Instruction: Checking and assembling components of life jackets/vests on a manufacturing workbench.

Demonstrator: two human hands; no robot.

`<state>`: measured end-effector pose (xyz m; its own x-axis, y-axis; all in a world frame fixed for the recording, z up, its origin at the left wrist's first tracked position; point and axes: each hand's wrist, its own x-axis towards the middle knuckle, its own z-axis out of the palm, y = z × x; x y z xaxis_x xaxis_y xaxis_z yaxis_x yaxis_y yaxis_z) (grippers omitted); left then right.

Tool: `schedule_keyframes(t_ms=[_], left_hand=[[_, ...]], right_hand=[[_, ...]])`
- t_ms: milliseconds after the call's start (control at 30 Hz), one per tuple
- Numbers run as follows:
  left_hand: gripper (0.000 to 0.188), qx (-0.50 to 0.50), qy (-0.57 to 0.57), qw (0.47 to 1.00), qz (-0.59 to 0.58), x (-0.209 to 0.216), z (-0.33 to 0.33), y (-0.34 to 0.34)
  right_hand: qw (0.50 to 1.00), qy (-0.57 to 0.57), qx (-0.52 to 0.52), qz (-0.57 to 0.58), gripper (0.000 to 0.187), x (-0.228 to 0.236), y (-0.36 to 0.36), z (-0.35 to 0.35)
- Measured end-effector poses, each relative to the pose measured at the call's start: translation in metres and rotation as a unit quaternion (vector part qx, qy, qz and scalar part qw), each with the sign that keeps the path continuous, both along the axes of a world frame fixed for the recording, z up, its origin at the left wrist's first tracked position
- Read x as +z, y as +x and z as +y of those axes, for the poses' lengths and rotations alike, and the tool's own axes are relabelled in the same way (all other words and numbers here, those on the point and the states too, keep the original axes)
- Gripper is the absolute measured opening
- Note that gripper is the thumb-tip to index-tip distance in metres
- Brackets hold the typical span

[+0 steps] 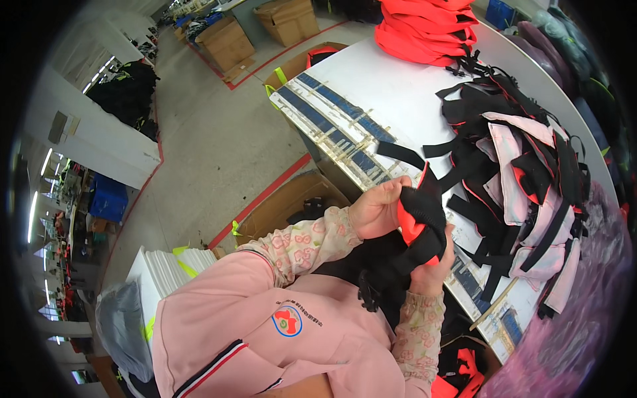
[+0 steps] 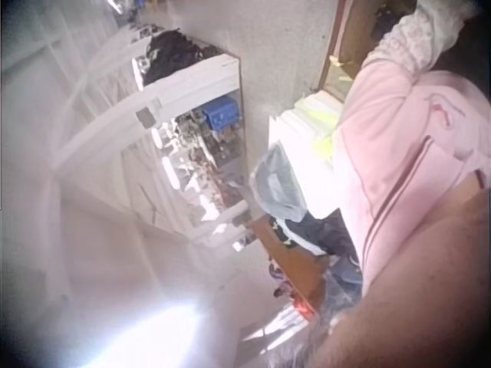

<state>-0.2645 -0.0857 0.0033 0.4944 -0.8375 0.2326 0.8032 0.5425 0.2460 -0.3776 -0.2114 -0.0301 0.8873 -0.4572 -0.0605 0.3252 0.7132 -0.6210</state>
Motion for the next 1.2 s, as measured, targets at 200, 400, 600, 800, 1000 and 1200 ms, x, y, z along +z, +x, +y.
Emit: schedule_keyframes(t_ms=[200,400,600,800,1000,1200], left_hand=[[0.013,0.064,0.165,0.981,-0.085,-0.022,0.003,0.010],[0.015,0.016,0.070,0.995,-0.075,-0.013,0.000,0.001],[0.015,0.063,0.151,0.986,-0.024,-0.001,-0.001,0.001],[0.016,0.279,0.223,0.934,-0.012,0.006,-0.004,-0.001],[0.015,0.607,0.387,0.497,-0.484,0.002,-0.002,0.008],[0.024,0.276,0.394,0.649,-0.590,-0.006,0.000,0.014]], right_hand=[[0.992,0.115,-0.005,-0.059,0.038,0.026,0.003,-0.003],[0.998,0.043,-0.036,0.026,0.037,-0.002,0.001,-0.011],[0.999,0.015,0.045,-0.022,0.035,0.000,0.010,-0.008],[0.981,0.071,0.148,0.099,0.054,0.034,0.005,0.048],[0.980,-0.097,0.012,0.171,0.026,0.030,0.012,0.039],[0.881,-0.430,-0.148,0.133,0.018,0.015,0.013,0.035]])
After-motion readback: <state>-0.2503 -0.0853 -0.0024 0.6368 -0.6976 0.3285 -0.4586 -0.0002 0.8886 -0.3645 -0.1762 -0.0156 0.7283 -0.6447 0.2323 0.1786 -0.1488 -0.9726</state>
